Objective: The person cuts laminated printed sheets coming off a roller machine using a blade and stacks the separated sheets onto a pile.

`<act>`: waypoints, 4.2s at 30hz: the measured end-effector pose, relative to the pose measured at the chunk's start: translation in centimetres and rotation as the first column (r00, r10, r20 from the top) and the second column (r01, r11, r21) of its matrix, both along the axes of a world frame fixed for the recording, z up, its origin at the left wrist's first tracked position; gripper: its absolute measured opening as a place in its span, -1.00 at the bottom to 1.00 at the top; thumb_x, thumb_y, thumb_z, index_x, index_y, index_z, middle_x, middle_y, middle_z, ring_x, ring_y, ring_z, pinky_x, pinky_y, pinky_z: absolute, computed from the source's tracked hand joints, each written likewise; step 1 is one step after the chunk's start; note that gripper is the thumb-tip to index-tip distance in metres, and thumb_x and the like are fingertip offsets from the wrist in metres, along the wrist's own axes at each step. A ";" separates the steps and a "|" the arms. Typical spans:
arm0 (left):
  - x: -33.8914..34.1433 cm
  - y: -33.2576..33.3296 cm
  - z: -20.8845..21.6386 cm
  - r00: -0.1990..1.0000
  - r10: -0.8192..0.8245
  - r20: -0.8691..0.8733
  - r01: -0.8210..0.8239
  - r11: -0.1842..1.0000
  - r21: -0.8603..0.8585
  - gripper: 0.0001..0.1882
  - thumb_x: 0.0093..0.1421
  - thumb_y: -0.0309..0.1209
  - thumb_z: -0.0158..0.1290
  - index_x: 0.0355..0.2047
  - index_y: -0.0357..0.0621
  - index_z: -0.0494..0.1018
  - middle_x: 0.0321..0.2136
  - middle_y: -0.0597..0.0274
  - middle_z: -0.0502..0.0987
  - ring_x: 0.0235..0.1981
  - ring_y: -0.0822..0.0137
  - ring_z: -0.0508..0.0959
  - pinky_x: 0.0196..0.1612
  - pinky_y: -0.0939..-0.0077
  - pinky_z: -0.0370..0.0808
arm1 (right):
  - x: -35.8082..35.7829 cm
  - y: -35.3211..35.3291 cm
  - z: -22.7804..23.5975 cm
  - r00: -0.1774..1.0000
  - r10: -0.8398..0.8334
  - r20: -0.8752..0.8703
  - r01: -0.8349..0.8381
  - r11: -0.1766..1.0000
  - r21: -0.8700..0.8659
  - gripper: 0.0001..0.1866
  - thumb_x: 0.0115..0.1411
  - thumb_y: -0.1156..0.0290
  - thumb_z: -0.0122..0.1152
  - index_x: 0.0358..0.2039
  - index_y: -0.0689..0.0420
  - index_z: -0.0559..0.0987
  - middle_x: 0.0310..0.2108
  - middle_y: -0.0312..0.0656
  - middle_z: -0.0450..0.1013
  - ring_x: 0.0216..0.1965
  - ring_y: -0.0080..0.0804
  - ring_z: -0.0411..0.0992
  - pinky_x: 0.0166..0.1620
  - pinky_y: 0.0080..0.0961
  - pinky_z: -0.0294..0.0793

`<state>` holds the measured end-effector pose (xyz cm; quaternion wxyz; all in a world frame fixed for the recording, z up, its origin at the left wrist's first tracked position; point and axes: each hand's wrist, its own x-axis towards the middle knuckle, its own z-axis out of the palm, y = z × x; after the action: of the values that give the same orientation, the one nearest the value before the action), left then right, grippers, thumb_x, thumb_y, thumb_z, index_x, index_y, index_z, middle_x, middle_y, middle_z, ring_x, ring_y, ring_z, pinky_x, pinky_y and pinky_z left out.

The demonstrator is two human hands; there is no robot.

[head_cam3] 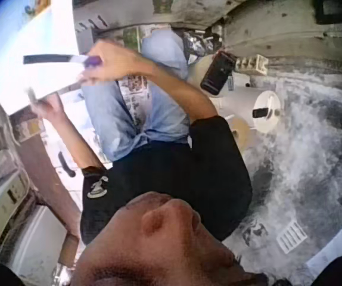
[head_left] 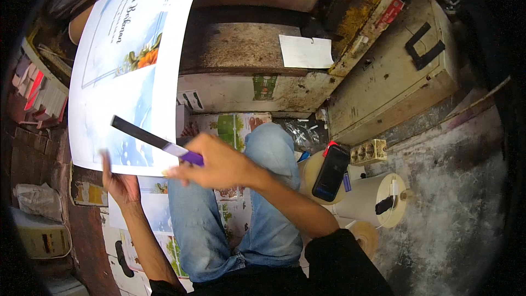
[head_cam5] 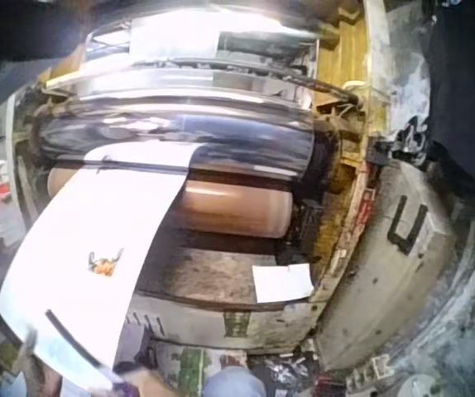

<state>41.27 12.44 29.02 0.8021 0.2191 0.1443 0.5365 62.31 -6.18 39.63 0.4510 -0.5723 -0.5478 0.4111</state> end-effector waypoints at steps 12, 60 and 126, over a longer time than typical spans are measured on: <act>-3.8 -4.3 0.2 0.867 0.096 -0.489 -0.106 0.994 0.007 -0.57 0.30 -0.51 -0.01 0.13 -0.48 0.27 0.09 -0.05 0.39 0.05 0.28 0.48 0.08 0.39 0.50 | 6.5 -27.7 -6.9 0.422 -0.507 0.752 0.693 0.715 0.092 -0.52 -0.03 0.59 0.13 -0.01 0.31 0.43 -0.24 0.04 0.40 -0.19 -0.04 0.28 -0.07 -0.21 0.30; -17.3 -10.3 -0.7 0.802 -0.097 -0.589 -0.114 0.943 -0.311 -0.50 0.23 -0.49 0.08 0.17 -0.18 0.23 0.01 0.10 0.44 0.00 0.16 0.49 0.07 0.16 0.48 | 19.5 19.4 2.2 0.775 -0.631 -0.035 0.622 0.752 0.218 -0.66 0.30 0.25 0.10 -0.11 0.28 0.56 -0.61 -0.29 0.43 -0.75 -0.66 0.30 -0.71 -0.67 0.22; -35.8 -14.8 -4.2 0.939 -0.198 -0.280 0.243 0.960 0.136 -0.33 0.23 -0.18 0.14 0.21 -0.26 0.15 0.10 0.03 0.37 0.12 0.18 0.40 0.18 0.14 0.38 | -27.7 -4.4 4.7 0.819 0.350 0.455 -0.423 0.904 0.067 -0.76 0.01 0.47 0.30 -0.25 0.12 0.68 -0.31 -0.03 0.58 -0.29 -0.19 0.59 -0.20 -0.45 0.54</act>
<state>5.51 -2.38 24.84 0.8093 0.3706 0.1784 0.4194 34.58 -10.62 44.28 0.2705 -0.4862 -0.7709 0.3100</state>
